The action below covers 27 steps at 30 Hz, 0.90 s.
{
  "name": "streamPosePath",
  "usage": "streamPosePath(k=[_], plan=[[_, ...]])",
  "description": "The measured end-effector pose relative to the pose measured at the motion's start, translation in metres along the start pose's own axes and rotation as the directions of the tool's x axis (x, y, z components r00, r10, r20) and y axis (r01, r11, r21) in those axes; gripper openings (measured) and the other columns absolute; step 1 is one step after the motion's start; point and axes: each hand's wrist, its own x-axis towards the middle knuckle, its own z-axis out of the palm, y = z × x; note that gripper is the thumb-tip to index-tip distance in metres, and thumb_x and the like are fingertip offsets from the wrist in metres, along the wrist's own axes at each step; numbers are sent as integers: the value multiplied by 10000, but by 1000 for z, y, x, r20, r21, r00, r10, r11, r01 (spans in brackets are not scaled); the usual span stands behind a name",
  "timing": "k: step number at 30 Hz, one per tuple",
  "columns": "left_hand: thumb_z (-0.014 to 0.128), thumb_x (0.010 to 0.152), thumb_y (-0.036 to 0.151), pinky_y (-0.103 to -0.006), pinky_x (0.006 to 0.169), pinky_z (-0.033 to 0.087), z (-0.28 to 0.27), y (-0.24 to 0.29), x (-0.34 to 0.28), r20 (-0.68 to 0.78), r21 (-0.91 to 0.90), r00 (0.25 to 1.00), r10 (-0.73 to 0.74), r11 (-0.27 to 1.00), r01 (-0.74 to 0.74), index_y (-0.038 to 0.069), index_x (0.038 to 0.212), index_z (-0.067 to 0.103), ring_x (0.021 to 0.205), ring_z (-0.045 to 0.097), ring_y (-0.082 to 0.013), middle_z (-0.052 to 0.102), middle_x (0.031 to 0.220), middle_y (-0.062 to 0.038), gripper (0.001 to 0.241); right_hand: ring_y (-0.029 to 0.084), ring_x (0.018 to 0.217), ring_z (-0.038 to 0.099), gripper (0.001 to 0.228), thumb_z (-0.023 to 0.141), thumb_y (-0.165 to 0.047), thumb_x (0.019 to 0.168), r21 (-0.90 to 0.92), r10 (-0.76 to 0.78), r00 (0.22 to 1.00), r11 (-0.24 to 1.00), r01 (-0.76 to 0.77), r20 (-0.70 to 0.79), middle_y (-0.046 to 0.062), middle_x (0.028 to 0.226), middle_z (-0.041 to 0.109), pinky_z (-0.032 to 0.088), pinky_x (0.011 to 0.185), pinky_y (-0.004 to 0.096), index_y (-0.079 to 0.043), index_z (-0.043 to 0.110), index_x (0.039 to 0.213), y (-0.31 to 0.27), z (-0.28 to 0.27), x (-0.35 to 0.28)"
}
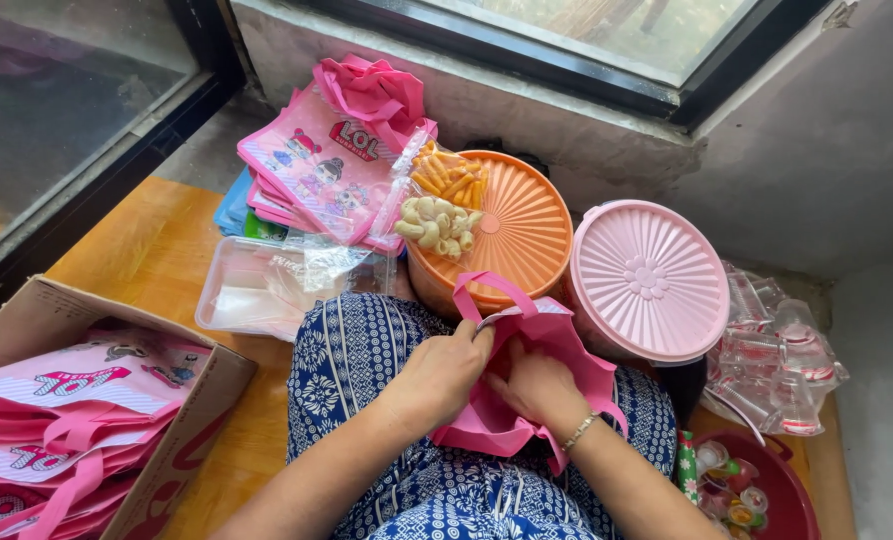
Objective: The person is packing small snack items into pink gift bags and using a feather duster to clean the area.
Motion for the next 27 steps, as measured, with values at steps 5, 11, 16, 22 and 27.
streamPosePath(k=[5, 11, 16, 22, 27], plan=[[528, 608, -103, -419, 501, 512, -2, 0, -2, -22, 6, 1000, 3, 1000, -2, -28, 1045, 465, 549, 610, -348, 500, 847, -122, 448, 296, 676, 620, 341, 539, -300, 717, -342, -143, 948, 939, 39, -286, 112, 755, 566, 512, 550, 358, -80, 486, 971, 23, 54, 35], [521, 611, -103, -418, 497, 510, -3, -3, -2, -38, 16, 999, 9, 1000, -8, -26, 1054, 468, 548, 611, -349, 503, 841, -123, 453, 264, 797, 575, 209, 451, -138, 747, -426, -319, 885, 891, 158, -339, 77, 797, 590, 392, 702, 386, -200, 579, 900, 19, 6, 3], [523, 614, -106, -413, 514, 512, -4, 0, 1, -13, -7, 1000, 19, 1000, -20, -29, 1057, 467, 555, 612, -344, 500, 853, -124, 453, 274, 1015, 478, 335, 448, -131, 754, -370, -291, 938, 906, 207, -189, 71, 975, 567, 344, 863, 430, -233, 570, 1048, 43, 9, 4], [456, 713, -80, -474, 489, 447, -2, 2, 1, 53, -76, 999, -9, 997, 13, -13, 1091, 407, 592, 569, -382, 456, 854, -153, 387, 199, 741, 601, 242, 512, -315, 772, 117, -234, 972, 966, 230, 21, -5, 853, 640, 453, 658, 326, -161, 613, 928, 11, -101, -60], [504, 604, -113, -424, 480, 505, 2, 5, 3, -8, -3, 1000, 18, 1000, -18, -20, 1010, 490, 539, 599, -354, 492, 845, -134, 417, 236, 754, 591, 166, 549, -306, 777, 89, -342, 748, 879, 469, -568, 36, 723, 573, 469, 641, 361, -161, 598, 841, -17, -137, -17]])
